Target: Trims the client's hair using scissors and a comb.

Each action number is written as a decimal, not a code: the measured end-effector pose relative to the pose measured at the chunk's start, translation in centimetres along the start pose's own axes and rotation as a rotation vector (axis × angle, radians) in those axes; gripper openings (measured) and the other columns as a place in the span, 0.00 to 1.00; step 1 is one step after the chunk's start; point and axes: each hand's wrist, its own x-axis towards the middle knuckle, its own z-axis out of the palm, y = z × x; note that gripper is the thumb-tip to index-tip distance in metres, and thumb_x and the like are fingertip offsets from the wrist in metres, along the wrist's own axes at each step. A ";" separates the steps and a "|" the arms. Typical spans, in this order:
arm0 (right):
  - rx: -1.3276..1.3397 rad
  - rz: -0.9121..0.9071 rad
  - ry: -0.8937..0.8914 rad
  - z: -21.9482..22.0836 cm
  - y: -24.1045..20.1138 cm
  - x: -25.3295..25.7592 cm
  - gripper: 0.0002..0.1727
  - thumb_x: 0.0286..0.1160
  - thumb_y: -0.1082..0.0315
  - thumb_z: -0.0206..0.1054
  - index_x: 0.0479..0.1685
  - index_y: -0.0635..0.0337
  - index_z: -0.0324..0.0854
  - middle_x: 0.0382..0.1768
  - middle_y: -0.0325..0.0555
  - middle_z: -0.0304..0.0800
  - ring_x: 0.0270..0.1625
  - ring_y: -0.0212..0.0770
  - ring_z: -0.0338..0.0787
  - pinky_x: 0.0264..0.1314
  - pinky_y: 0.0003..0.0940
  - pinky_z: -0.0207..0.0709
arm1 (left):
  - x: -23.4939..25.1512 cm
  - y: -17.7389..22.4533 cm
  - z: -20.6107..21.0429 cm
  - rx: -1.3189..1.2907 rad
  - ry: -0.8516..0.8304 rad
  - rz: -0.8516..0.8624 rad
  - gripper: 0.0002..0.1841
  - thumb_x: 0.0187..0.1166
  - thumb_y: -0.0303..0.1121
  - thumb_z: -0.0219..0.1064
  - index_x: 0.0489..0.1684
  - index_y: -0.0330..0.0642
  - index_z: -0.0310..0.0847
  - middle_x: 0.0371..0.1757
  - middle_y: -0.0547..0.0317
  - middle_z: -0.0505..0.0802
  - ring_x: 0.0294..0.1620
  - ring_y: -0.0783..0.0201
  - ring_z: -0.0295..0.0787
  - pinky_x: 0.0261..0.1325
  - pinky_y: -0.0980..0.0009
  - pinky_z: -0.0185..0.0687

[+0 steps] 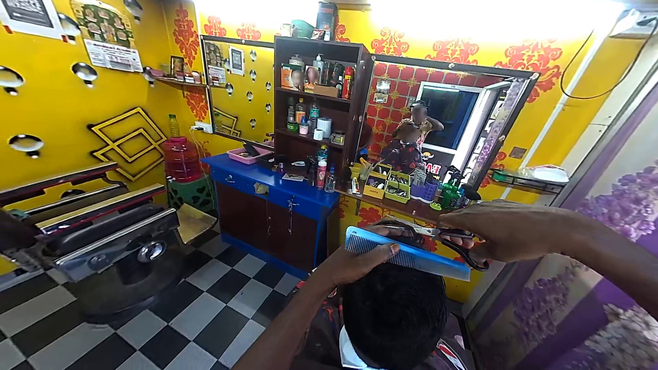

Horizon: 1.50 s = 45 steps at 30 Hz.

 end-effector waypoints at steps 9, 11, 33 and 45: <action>0.031 0.011 0.005 -1.1 1.5 -0.8 0.16 0.66 0.67 0.80 0.53 0.47 0.86 0.35 0.36 0.89 0.38 0.38 0.88 0.45 0.46 0.81 | 0.3 0.0 -0.1 -0.016 -0.071 0.073 0.21 0.86 0.42 0.58 0.65 0.37 0.85 0.68 0.54 0.88 0.71 0.64 0.83 0.76 0.64 0.77; 0.056 0.010 -0.035 -1.3 0.8 -0.6 0.17 0.66 0.62 0.82 0.53 0.47 0.84 0.35 0.33 0.87 0.38 0.36 0.86 0.46 0.44 0.80 | 0.2 0.1 0.0 -0.010 -0.061 0.062 0.21 0.85 0.41 0.58 0.65 0.37 0.85 0.68 0.54 0.89 0.70 0.66 0.83 0.75 0.65 0.77; -0.028 0.098 0.072 2.8 1.1 -0.5 0.23 0.72 0.60 0.77 0.66 0.44 0.79 0.56 0.39 0.88 0.54 0.44 0.88 0.54 0.49 0.80 | 0.2 -0.4 0.0 -0.069 -0.009 -0.036 0.23 0.83 0.44 0.61 0.68 0.40 0.85 0.67 0.55 0.90 0.68 0.65 0.85 0.73 0.65 0.79; 0.228 0.042 0.308 4.1 2.4 -0.4 0.14 0.72 0.73 0.74 0.54 0.46 0.86 0.36 0.33 0.92 0.38 0.35 0.90 0.45 0.39 0.83 | 0.2 -0.5 -0.2 -0.061 -0.044 0.014 0.23 0.85 0.46 0.59 0.68 0.40 0.85 0.70 0.53 0.88 0.72 0.61 0.83 0.75 0.62 0.77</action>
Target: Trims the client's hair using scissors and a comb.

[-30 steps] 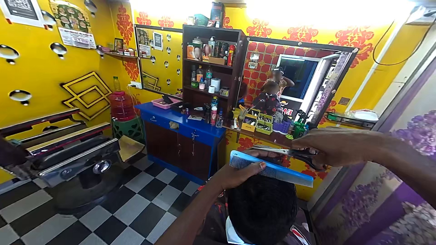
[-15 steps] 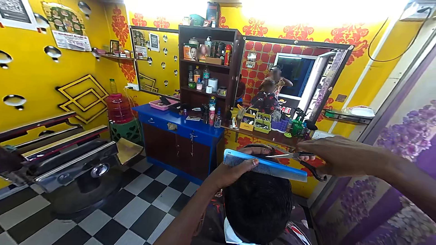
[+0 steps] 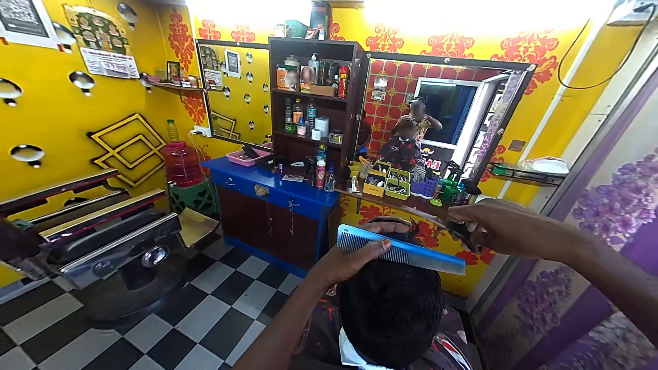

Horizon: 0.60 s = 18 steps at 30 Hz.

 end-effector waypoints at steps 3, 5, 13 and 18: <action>0.715 0.004 0.157 3.9 0.8 0.0 0.14 0.69 0.80 0.70 0.50 0.55 0.82 0.45 0.40 0.93 0.46 0.36 0.92 0.50 0.32 0.86 | 0.0 -0.1 0.0 0.021 0.003 0.045 0.24 0.85 0.47 0.59 0.67 0.39 0.86 0.73 0.53 0.87 0.74 0.59 0.81 0.77 0.61 0.76; 1.073 0.022 0.248 6.3 0.2 -0.7 0.18 0.61 0.80 0.59 0.51 0.56 0.80 0.49 0.45 0.92 0.51 0.39 0.91 0.52 0.32 0.84 | -0.1 -0.1 0.0 0.014 0.016 0.052 0.23 0.85 0.46 0.59 0.67 0.39 0.85 0.73 0.53 0.87 0.74 0.59 0.81 0.78 0.61 0.76; 0.979 -0.121 0.269 7.4 -3.8 -2.2 0.19 0.73 0.43 0.74 0.50 0.46 0.89 0.22 0.29 0.83 0.20 0.24 0.80 0.23 0.18 0.75 | -0.5 -0.1 -0.1 0.021 0.044 0.054 0.29 0.85 0.56 0.58 0.67 0.41 0.86 0.71 0.54 0.88 0.73 0.60 0.82 0.78 0.61 0.75; 1.140 -0.044 0.431 4.3 -4.5 -1.4 0.13 0.76 0.60 0.71 0.55 0.45 0.93 0.21 0.37 0.85 0.14 0.23 0.73 0.16 0.14 0.68 | -1.2 0.1 -0.1 0.028 0.077 0.088 0.48 0.73 0.78 0.45 0.64 0.42 0.86 0.64 0.60 0.91 0.70 0.67 0.84 0.78 0.64 0.76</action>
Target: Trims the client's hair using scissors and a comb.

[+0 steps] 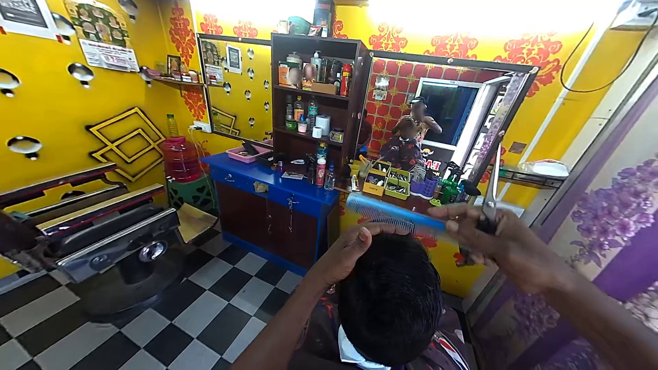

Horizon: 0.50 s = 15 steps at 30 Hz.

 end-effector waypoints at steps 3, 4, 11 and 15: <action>0.075 0.227 0.156 -0.2 1.2 2.6 0.10 0.83 0.67 0.67 0.52 0.58 0.91 0.24 0.43 0.84 0.15 0.26 0.70 0.16 0.16 0.64 | 0.4 0.2 -0.4 0.013 -0.120 0.083 0.51 0.76 0.78 0.34 0.67 0.42 0.87 0.73 0.53 0.87 0.80 0.57 0.76 0.86 0.56 0.66; 0.076 0.297 0.122 -0.5 2.0 3.1 0.09 0.84 0.67 0.65 0.51 0.59 0.90 0.21 0.41 0.82 0.15 0.25 0.70 0.16 0.16 0.63 | 0.4 0.2 -0.3 0.024 -0.128 0.101 0.51 0.77 0.77 0.33 0.66 0.41 0.87 0.72 0.52 0.87 0.80 0.56 0.76 0.87 0.56 0.66; 0.157 0.339 -0.215 -1.8 2.6 1.9 0.09 0.74 0.67 0.71 0.46 0.54 0.94 0.23 0.35 0.85 0.13 0.19 0.68 0.15 0.11 0.62 | -1.5 0.7 -3.4 -0.155 0.032 0.178 0.48 0.72 0.81 0.40 0.68 0.50 0.85 0.84 0.51 0.77 0.85 0.48 0.70 0.82 0.51 0.71; 0.141 0.300 -0.272 -1.5 1.5 0.3 0.12 0.70 0.67 0.73 0.50 0.52 0.95 0.25 0.35 0.88 0.16 0.19 0.73 0.17 0.12 0.66 | -7.2 -1.6 -4.6 -0.045 -0.071 0.202 0.26 0.72 0.68 0.65 0.57 0.65 0.92 0.89 0.62 0.71 0.91 0.56 0.60 0.88 0.55 0.63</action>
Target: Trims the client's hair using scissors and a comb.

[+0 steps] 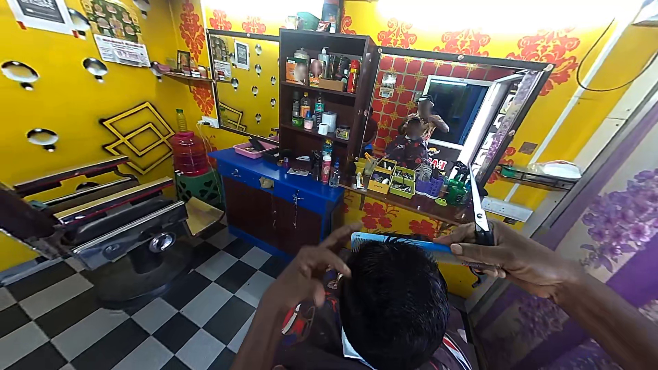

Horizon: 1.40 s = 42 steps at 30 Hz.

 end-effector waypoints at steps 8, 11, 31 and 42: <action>0.095 0.018 0.058 1.9 0.7 -2.8 0.11 0.72 0.64 0.74 0.52 0.51 0.94 0.30 0.36 0.91 0.16 0.18 0.74 0.17 0.11 0.68 | 3.6 0.4 2.9 0.126 -0.259 0.035 0.25 0.65 0.48 0.82 0.60 0.49 0.92 0.81 0.51 0.81 0.88 0.59 0.64 0.89 0.59 0.62; 0.144 0.026 0.135 2.1 1.1 -3.4 0.11 0.75 0.65 0.71 0.52 0.53 0.92 0.30 0.36 0.90 0.16 0.18 0.73 0.16 0.11 0.67 | 6.4 -0.3 3.1 0.067 -0.355 0.025 0.28 0.66 0.43 0.82 0.63 0.36 0.89 0.80 0.44 0.80 0.88 0.54 0.65 0.90 0.58 0.61; 0.154 -0.079 0.099 1.9 0.8 -2.7 0.12 0.77 0.59 0.70 0.55 0.48 0.90 0.32 0.32 0.88 0.18 0.19 0.74 0.19 0.12 0.70 | 8.7 -0.2 4.7 0.059 -0.103 -0.115 0.46 0.66 0.74 0.64 0.64 0.34 0.84 0.63 0.60 0.92 0.67 0.74 0.85 0.75 0.71 0.78; -1.039 0.251 0.200 -2.4 -2.7 -2.1 0.28 0.85 0.37 0.55 0.48 0.54 0.84 0.27 0.41 0.89 0.31 0.41 0.89 0.41 0.47 0.82 | 8.9 -0.1 5.2 0.048 -0.071 -0.143 0.21 0.88 0.39 0.57 0.65 0.32 0.84 0.66 0.50 0.90 0.70 0.65 0.84 0.77 0.64 0.76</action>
